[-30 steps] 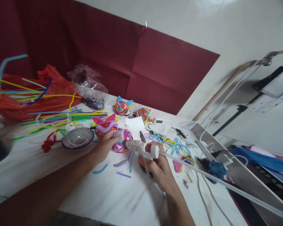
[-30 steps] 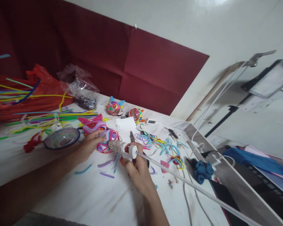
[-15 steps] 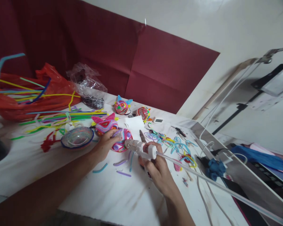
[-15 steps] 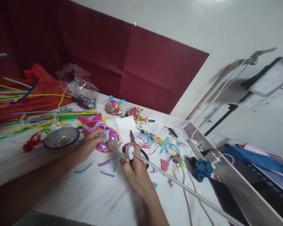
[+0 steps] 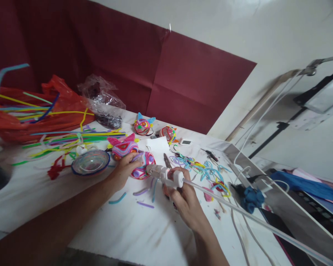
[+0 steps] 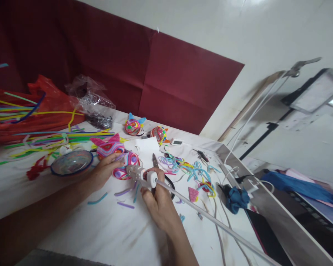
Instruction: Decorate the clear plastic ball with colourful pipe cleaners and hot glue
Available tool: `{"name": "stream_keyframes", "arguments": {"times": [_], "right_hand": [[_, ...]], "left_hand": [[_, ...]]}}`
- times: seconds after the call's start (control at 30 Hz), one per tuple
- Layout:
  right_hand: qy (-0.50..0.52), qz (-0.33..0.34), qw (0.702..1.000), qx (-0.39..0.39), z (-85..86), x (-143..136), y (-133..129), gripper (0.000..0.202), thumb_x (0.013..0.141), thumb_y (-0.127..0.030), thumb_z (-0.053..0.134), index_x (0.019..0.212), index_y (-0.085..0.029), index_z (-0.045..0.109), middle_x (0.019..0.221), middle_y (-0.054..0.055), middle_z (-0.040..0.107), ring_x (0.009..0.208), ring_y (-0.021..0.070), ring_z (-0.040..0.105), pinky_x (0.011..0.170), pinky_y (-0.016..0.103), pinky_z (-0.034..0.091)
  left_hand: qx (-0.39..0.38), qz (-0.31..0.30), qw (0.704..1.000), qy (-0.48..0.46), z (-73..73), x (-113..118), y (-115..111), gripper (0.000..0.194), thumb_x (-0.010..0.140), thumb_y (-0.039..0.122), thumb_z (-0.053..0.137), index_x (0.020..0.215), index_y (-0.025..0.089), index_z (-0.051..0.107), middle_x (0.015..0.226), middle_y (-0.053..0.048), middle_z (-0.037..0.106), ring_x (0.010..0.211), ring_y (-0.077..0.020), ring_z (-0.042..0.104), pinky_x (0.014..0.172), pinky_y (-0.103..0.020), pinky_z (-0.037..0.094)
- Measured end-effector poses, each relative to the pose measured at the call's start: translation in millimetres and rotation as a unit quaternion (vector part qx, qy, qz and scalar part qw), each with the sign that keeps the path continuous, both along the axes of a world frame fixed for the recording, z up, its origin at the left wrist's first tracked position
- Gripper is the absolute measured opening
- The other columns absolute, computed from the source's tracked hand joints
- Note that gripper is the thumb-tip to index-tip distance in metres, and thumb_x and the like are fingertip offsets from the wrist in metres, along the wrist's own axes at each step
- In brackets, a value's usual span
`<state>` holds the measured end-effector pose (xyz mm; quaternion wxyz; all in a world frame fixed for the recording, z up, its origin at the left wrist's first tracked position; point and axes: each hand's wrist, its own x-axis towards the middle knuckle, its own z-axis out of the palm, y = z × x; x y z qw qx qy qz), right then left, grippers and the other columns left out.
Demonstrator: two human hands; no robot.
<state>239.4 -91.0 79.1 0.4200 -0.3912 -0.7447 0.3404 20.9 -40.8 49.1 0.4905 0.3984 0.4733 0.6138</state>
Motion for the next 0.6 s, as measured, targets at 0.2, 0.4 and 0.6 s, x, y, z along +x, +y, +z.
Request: {"name": "stream_keyframes", "arguments": {"times": [0.2, 0.4, 0.6], "right_hand": [[0.008, 0.01, 1.0, -0.027, 1.6, -0.5, -0.9, 0.018, 0.09, -0.022, 0.049, 0.108, -0.025, 0.05, 0.088, 0.001, 0.052, 0.071, 0.0167, 0.05, 0.06, 0.028, 0.042], [0.013, 0.012, 0.999, -0.045, 3.2, -2.0, -1.2, 0.018, 0.09, -0.022, 0.048, 0.107, -0.023, 0.05, 0.087, 0.001, 0.052, 0.071, 0.0161, 0.051, 0.062, 0.029, 0.043], [0.024, 0.006, 0.999, -0.037, 1.7, 0.2, 0.1, 0.017, 0.091, -0.023, 0.051, 0.108, -0.025, 0.052, 0.086, 0.002, 0.057, 0.074, 0.0189, 0.055, 0.065, 0.031, 0.046]], "left_hand": [[0.005, -0.006, 1.0, -0.001, 0.0, 0.5, -0.2, 0.029, 0.06, 0.027, 0.075, 0.087, 0.018, 0.071, 0.08, 0.001, 0.071, 0.08, -0.0186, 0.063, 0.074, -0.028, 0.045], [0.003, -0.003, 1.0, 0.001, 0.0, 0.7, 0.7, 0.029, 0.06, 0.026, 0.075, 0.087, 0.018, 0.071, 0.08, 0.001, 0.072, 0.08, -0.02, 0.064, 0.076, -0.029, 0.046], [-0.003, -0.001, 1.0, 0.005, 1.7, 0.4, -0.2, 0.03, 0.06, 0.028, 0.074, 0.088, 0.017, 0.07, 0.08, 0.0, 0.071, 0.081, -0.0218, 0.066, 0.077, -0.031, 0.047]]}}
